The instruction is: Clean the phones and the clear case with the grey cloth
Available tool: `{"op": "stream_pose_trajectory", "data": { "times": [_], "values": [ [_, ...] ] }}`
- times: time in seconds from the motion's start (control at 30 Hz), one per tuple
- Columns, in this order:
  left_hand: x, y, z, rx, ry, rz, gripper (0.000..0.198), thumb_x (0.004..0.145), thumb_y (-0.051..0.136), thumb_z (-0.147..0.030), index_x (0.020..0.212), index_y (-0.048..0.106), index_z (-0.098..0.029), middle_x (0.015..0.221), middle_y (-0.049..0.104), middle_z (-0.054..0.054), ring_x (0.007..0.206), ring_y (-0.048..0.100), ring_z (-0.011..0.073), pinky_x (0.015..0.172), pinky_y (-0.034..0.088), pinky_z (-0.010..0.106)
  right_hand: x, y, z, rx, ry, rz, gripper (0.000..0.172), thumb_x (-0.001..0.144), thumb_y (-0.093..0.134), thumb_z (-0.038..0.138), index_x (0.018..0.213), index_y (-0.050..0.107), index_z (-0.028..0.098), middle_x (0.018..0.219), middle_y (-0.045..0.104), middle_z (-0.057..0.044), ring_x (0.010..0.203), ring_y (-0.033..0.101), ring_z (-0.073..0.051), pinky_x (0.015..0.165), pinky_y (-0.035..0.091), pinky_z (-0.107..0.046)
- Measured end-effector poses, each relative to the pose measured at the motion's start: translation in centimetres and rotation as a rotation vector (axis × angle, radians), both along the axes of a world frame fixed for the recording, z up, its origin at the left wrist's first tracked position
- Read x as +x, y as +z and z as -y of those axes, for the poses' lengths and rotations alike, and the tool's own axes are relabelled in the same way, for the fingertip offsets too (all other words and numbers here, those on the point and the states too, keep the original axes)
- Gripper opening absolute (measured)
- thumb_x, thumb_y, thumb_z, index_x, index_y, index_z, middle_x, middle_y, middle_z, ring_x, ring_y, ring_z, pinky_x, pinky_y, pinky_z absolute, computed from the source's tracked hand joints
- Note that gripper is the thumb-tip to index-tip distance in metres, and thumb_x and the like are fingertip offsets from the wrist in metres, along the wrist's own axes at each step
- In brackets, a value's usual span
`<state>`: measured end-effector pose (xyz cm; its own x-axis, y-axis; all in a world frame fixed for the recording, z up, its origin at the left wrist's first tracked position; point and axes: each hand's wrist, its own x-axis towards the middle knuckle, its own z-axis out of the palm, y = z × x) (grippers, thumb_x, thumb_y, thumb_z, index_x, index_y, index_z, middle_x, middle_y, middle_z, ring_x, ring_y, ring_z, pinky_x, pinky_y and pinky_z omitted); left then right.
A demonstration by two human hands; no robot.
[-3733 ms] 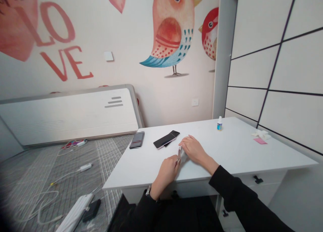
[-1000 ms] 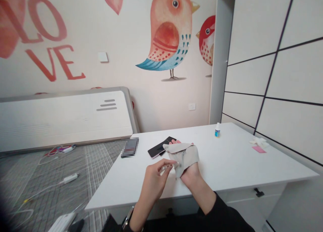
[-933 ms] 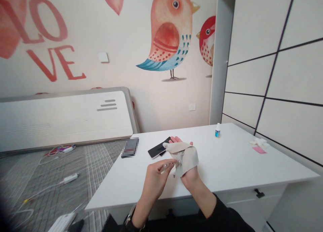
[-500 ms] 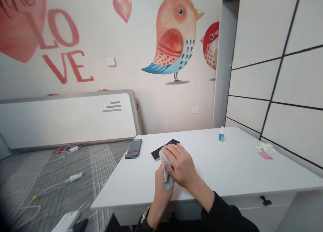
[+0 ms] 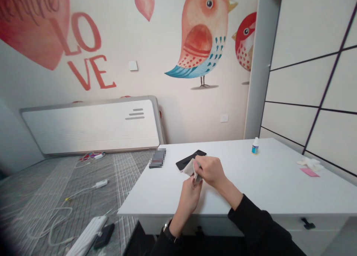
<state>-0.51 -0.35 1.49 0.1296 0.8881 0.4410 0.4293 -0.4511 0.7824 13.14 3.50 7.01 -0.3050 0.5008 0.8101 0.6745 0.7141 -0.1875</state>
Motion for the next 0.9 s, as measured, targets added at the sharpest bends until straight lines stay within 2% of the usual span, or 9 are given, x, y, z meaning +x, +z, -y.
{"op": "stream_pose_trajectory", "data": {
  "times": [0.17,0.3,0.37,0.43,0.53,0.63,0.7,0.8,0.9],
  "values": [
    [-2.2,-0.3,1.2,-0.043,-0.071,-0.175,0.031,0.098,0.047,-0.024,0.119,0.07,-0.024,0.1,0.081,0.007,0.09,0.076,0.026,0.079,0.052,0.032,3.3,-2.9,-1.0,-0.167,-0.132,-0.2,0.054,0.111,0.027,0.048,0.067,0.048,0.024,0.054,0.051,0.002,0.049,0.049,-0.016,0.052,0.033,-0.027],
    [-2.3,-0.3,1.3,-0.068,-0.03,-0.246,0.029,0.104,0.046,-0.034,0.105,0.072,-0.023,0.094,0.081,0.008,0.085,0.076,0.0257,0.076,0.048,0.03,4.7,-5.5,-0.3,-0.235,-0.219,-0.24,0.054,0.11,0.029,0.05,0.071,0.055,0.023,0.06,0.06,-0.002,0.055,0.056,-0.02,0.056,0.041,-0.032],
    [-1.7,-0.4,1.0,-0.074,0.0,-0.267,0.031,0.105,0.045,-0.034,0.097,0.073,-0.023,0.09,0.08,0.009,0.081,0.075,0.0245,0.074,0.047,0.03,3.8,-6.2,0.7,-0.231,-0.233,-0.227,0.051,0.111,0.029,0.046,0.082,0.063,0.021,0.078,0.07,-0.009,0.072,0.065,-0.025,0.07,0.05,-0.039],
    [-1.1,-0.6,0.6,-0.081,0.021,-0.285,0.03,0.105,0.047,-0.032,0.094,0.073,-0.021,0.088,0.078,0.008,0.079,0.073,0.0225,0.075,0.048,0.031,1.9,-6.5,1.8,-0.219,-0.173,-0.177,0.047,0.111,0.031,0.04,0.093,0.069,0.02,0.099,0.075,-0.012,0.098,0.07,-0.029,0.097,0.049,-0.051],
    [-0.7,-1.2,-0.2,-0.102,0.049,-0.298,0.024,0.103,0.057,-0.036,0.095,0.071,-0.017,0.091,0.075,0.005,0.081,0.07,0.0187,0.082,0.053,0.035,-0.8,-6.4,3.2,-0.218,0.011,-0.062,0.038,0.11,0.036,0.034,0.114,0.073,0.024,0.117,0.078,-0.007,0.125,0.065,-0.025,0.125,0.028,-0.056],
    [-0.9,-1.6,-0.3,-0.123,0.058,-0.284,0.025,0.1,0.064,-0.04,0.095,0.069,-0.016,0.093,0.073,0.002,0.083,0.069,0.0163,0.085,0.056,0.038,-0.8,-6.0,2.7,-0.244,0.147,0.028,0.037,0.11,0.041,0.039,0.132,0.068,0.026,0.131,0.074,-0.006,0.13,0.063,-0.024,0.124,0.032,-0.054],
    [-1.1,-1.6,-0.1,-0.125,0.036,-0.258,0.021,0.1,0.063,-0.035,0.092,0.07,-0.017,0.087,0.074,0.002,0.079,0.069,0.0165,0.082,0.055,0.035,0.6,-5.9,1.7,-0.267,0.129,0.027,0.041,0.111,0.038,0.041,0.128,0.07,0.023,0.128,0.075,-0.011,0.126,0.065,-0.028,0.12,0.035,-0.062],
    [-1.1,-1.5,0.2,-0.107,-0.014,-0.211,0.016,0.094,0.06,-0.026,0.094,0.075,-0.02,0.083,0.077,0.003,0.076,0.072,0.0197,0.077,0.052,0.032,2.1,-6.2,1.2,-0.288,0.051,-0.006,0.049,0.112,0.029,0.04,0.118,0.073,0.018,0.117,0.076,-0.016,0.126,0.063,-0.035,0.117,0.028,-0.076],
    [-0.9,-1.6,0.1,-0.087,-0.038,-0.156,0.02,0.087,0.057,-0.018,0.095,0.076,-0.019,0.091,0.08,0.008,0.08,0.073,0.0225,0.078,0.052,0.032,1.2,-6.7,2.7,-0.296,0.132,0.046,0.042,0.111,0.035,0.042,0.132,0.067,0.023,0.13,0.073,-0.012,0.136,0.058,-0.031,0.124,0.024,-0.069]
  ]
}}
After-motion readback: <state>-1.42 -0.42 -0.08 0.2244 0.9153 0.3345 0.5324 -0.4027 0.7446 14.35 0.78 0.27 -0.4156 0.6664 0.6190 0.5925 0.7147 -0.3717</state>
